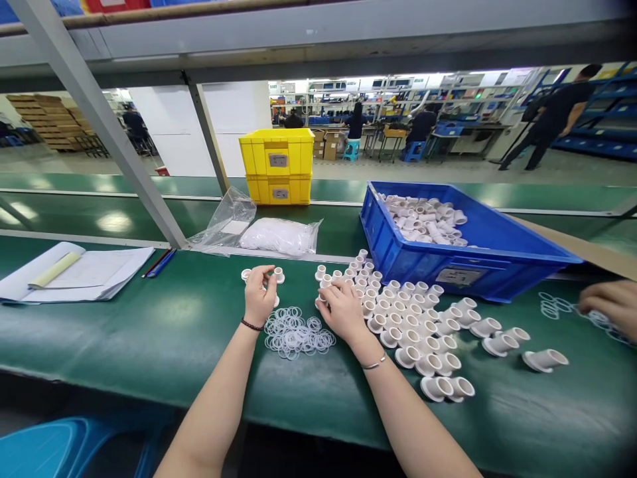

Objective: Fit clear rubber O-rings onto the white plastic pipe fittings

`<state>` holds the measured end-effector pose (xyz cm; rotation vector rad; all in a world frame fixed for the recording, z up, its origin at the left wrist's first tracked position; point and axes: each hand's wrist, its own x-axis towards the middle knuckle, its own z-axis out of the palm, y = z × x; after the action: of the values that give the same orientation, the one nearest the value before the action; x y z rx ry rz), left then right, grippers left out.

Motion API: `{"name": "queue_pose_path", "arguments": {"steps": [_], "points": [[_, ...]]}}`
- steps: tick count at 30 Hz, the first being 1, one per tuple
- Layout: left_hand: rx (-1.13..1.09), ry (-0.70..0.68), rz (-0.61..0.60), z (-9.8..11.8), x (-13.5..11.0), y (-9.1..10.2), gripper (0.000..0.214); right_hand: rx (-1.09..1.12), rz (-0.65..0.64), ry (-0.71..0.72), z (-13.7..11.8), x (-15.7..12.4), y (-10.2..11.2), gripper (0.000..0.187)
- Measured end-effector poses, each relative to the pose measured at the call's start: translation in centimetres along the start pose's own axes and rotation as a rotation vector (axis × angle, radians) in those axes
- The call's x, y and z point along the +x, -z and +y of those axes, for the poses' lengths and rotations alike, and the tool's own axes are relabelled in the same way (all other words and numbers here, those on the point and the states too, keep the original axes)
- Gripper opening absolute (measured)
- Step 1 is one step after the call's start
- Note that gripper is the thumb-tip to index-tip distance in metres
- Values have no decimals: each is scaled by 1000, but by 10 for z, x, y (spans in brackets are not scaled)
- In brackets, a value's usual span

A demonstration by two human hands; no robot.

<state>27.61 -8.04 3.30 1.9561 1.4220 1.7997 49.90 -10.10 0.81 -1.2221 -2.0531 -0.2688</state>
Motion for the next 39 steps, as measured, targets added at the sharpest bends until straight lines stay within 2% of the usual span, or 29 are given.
{"name": "queue_pose_path", "arguments": {"steps": [2, 7, 11, 15, 19, 21, 23, 25, 26, 28, 31, 34, 36, 39], "points": [[83, -1, -120, -6, 6, 8, 19, -44, -29, 6, 0, -1, 0, 15], [217, 3, -611, -10, 17, 32, 22, -64, -7, -26, -3, 0, 7, 19], [279, 17, -774, -13, 17, 38, 32, 94, -43, 33, -18, -2, 5, 22], [347, -5, -845, -19, 12, 31, 34, 187, -217, 48, -29, -10, -8, 23], [390, 2, -841, -21, 10, 25, 27, 191, -383, 6, -26, -13, -15, 25], [349, -11, -792, -20, 9, 22, 25, 183, -455, -15, -22, -12, -13, 31], [248, -35, -654, -19, 8, 16, 27, 162, -523, -15, -20, -11, -9, 37], [115, -14, -464, -19, 4, 6, 29, 138, -578, -7, -19, -9, -3, 41], [31, 35, -383, -18, 1, 0, 31, 128, -599, -4, -20, -8, -1, 41], [-195, 221, -284, -16, -4, -12, 33, 114, -626, 5, -21, -7, 4, 37], [-663, 547, -238, -10, -10, -22, 39, 83, -638, 19, -23, -4, 9, 25], [-1024, 728, -236, -1, -10, -23, 43, 48, -643, 0, -25, -2, 12, 18], [-1115, 806, -250, 4, -10, -21, 43, 38, -647, -17, -26, 0, 13, 17], [-1106, 873, -295, 10, -9, -19, 40, 31, -647, -28, -27, 2, 13, 16]]}}
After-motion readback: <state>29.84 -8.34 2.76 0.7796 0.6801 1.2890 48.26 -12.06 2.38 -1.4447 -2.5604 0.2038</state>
